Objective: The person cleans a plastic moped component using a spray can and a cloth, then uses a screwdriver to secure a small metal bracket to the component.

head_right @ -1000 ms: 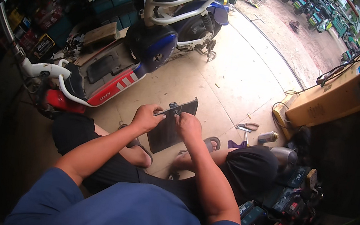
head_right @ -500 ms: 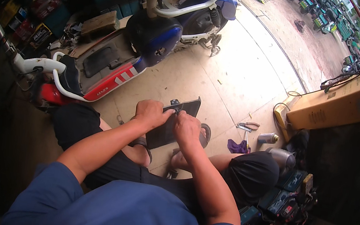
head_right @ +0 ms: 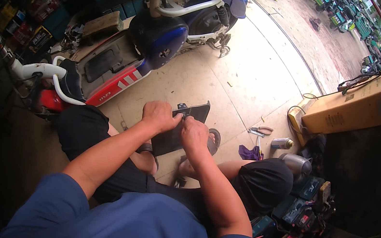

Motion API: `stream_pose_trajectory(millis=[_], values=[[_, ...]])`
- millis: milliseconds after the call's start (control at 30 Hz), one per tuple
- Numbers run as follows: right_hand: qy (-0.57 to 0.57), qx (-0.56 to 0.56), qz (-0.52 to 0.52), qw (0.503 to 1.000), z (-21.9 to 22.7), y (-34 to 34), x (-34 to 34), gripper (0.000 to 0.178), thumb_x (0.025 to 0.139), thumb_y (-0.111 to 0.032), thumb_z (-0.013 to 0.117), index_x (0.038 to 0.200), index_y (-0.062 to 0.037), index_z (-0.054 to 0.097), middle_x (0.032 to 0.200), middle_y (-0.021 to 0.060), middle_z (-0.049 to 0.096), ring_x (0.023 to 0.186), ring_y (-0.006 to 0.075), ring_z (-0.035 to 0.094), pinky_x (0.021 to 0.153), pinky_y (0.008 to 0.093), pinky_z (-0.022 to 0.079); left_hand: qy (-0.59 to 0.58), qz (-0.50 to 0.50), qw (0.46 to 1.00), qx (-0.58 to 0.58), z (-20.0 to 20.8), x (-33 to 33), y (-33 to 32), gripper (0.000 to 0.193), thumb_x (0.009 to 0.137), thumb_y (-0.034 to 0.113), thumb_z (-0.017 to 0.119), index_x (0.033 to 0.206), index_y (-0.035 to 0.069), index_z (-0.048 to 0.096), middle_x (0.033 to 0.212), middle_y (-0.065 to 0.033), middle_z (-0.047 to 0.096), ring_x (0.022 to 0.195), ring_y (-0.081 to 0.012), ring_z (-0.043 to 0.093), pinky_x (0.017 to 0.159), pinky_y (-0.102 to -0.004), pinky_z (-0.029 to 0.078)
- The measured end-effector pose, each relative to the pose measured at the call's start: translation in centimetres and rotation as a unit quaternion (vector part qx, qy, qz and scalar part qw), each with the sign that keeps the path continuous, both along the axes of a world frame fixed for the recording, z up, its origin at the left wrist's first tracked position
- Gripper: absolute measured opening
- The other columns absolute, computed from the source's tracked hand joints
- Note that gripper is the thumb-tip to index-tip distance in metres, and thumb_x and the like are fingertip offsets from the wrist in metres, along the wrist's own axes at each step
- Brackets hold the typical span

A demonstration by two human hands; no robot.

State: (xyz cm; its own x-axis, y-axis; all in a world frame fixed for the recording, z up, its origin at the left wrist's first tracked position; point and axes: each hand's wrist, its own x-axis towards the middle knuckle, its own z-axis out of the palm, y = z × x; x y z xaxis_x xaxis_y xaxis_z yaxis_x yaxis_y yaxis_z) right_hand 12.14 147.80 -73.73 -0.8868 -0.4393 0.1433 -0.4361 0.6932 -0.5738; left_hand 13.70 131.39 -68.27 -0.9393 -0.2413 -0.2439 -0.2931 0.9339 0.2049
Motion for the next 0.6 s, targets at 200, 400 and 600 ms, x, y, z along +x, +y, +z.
stream_pose_trajectory(millis=[200,400,600], values=[[-0.011,-0.016,0.008,1.000,0.5,0.6,0.0,0.031,0.096,-0.025,0.066,0.076,-0.0023,0.065,0.075,0.0265,0.066,0.076,0.0477,0.067,0.070,0.0557,0.054,-0.006,-0.012,1.000,-0.002,0.4,0.1,0.3,0.055,0.090,0.058,0.066,0.088,0.005,0.082,0.086,-0.0185,0.078,0.085,-0.0354,0.077,0.072,-0.0446,0.060],[-0.049,0.036,0.020,0.998,0.8,0.9,-0.6,0.035,0.098,-0.028,0.064,0.076,-0.0012,0.066,0.077,0.0275,0.067,0.077,0.0487,0.067,0.072,0.0564,0.054,-0.003,-0.013,1.000,-0.005,0.2,0.2,0.4,0.056,0.090,0.058,0.066,0.086,0.005,0.082,0.085,-0.0191,0.077,0.083,-0.0361,0.077,0.071,-0.0449,0.060],[-0.037,-0.016,-0.037,0.999,0.7,-0.5,1.1,0.033,0.099,-0.024,0.066,0.076,-0.0012,0.060,0.074,0.0270,0.066,0.075,0.0477,0.067,0.066,0.0551,0.053,-0.006,-0.005,1.000,0.002,-0.3,0.3,0.0,0.054,0.091,0.056,0.065,0.087,0.005,0.082,0.086,-0.0190,0.077,0.083,-0.0366,0.076,0.073,-0.0460,0.060]])
